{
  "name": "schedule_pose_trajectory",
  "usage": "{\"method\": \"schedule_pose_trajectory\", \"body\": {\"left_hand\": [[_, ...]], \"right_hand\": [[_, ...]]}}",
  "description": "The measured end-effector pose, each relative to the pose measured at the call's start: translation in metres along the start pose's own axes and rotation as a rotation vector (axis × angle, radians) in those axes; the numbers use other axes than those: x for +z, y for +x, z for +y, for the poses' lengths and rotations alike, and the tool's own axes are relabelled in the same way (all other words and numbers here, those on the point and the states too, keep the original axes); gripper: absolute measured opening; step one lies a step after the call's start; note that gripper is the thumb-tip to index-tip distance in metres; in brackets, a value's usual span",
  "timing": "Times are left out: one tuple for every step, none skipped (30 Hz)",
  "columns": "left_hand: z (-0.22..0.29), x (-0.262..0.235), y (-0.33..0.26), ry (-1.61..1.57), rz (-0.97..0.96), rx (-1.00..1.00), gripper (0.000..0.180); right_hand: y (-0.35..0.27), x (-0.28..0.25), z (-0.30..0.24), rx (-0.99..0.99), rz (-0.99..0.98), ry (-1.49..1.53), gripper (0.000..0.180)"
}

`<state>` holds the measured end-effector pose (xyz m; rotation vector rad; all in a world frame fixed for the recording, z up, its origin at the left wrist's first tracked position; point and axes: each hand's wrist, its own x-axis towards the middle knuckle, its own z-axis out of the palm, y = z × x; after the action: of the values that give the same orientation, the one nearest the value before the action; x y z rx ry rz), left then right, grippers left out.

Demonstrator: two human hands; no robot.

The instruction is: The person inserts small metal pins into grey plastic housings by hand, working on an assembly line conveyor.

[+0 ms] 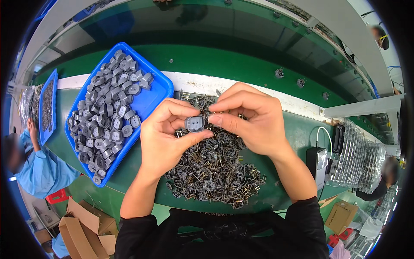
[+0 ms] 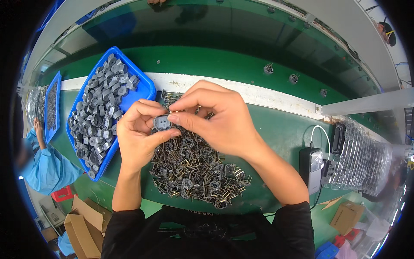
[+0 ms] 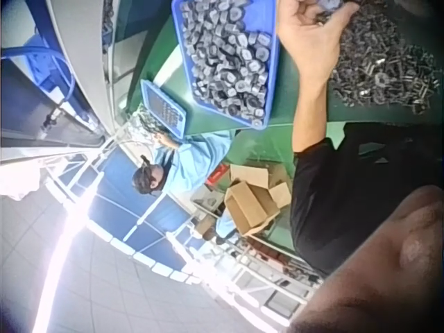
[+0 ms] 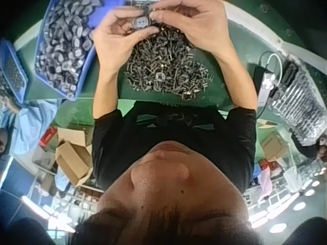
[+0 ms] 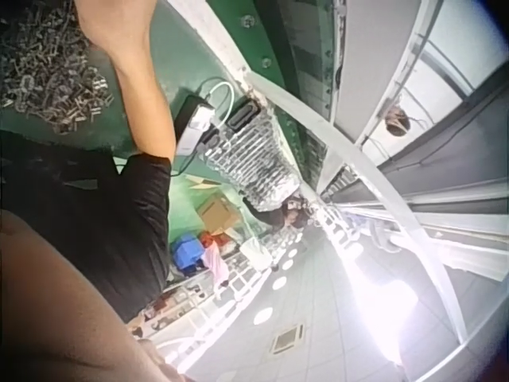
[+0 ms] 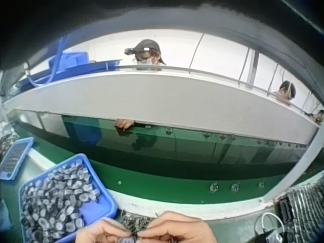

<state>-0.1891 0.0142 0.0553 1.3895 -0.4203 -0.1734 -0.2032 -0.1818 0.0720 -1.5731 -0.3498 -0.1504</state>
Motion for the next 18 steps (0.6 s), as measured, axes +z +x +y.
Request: {"method": "schedule_pose_trajectory", "body": {"left_hand": [[-0.002,0.002,-0.001,-0.019,0.012,0.029,0.039],[-0.003,0.002,-0.002,-0.038,0.025,0.058,0.04],[-0.004,0.002,-0.002,-0.021,0.022,0.079,0.042],[-0.005,0.001,-0.002,-0.023,0.025,0.077,0.042],[-0.007,0.001,-0.003,-0.014,0.021,0.095,0.042],[-0.007,0.001,-0.003,-0.005,0.017,0.114,0.042],[-0.008,0.002,-0.003,-0.007,0.018,0.113,0.042],[-0.008,0.002,-0.003,0.035,0.027,0.093,0.041],[-0.008,0.003,-0.003,0.077,0.036,0.073,0.04],[-0.008,0.003,-0.003,0.077,0.04,0.072,0.04],[-0.009,0.004,-0.003,0.121,0.031,0.082,0.038],[-0.009,0.004,-0.003,0.166,0.023,0.092,0.037],[-0.009,0.004,-0.003,0.166,0.024,0.092,0.037],[-0.009,0.004,-0.002,0.188,0.026,0.071,0.036],[-0.009,0.004,-0.003,0.21,0.028,0.05,0.036],[-0.009,0.003,-0.003,0.21,0.026,0.051,0.036],[-0.008,0.003,-0.002,0.218,0.018,0.035,0.036],[-0.007,0.003,-0.003,0.227,0.01,0.018,0.037]], "right_hand": [[-0.001,0.006,0.001,-0.052,0.043,-0.021,0.016],[-0.003,0.01,0.0,-0.05,0.04,-0.019,0.016],[-0.005,0.013,-0.002,0.001,0.052,-0.058,0.014],[-0.006,0.016,-0.004,0.053,0.064,-0.1,0.013],[-0.006,0.017,-0.011,0.1,0.026,-0.185,0.014],[-0.006,0.019,-0.008,0.101,0.023,-0.185,0.014],[-0.006,0.021,-0.004,-0.03,0.049,-0.248,0.014],[-0.006,0.023,-0.001,-0.163,0.074,-0.31,0.014],[-0.007,0.025,0.001,-0.152,0.096,-0.297,0.016],[-0.007,0.025,0.0,-0.151,0.093,-0.296,0.016],[-0.006,0.025,0.0,-0.181,0.082,-0.331,0.015],[-0.005,0.025,-0.001,-0.211,0.072,-0.366,0.015],[-0.005,0.024,0.001,-0.21,0.07,-0.365,0.015],[-0.004,0.022,0.003,-0.264,0.042,-0.416,0.015],[-0.004,0.021,0.005,-0.317,0.013,-0.467,0.015],[-0.004,0.02,0.006,-0.317,0.014,-0.468,0.015],[-0.003,0.019,0.007,-0.358,-0.002,-0.508,0.015],[-0.003,0.019,0.008,-0.399,-0.018,-0.549,0.014]]}}
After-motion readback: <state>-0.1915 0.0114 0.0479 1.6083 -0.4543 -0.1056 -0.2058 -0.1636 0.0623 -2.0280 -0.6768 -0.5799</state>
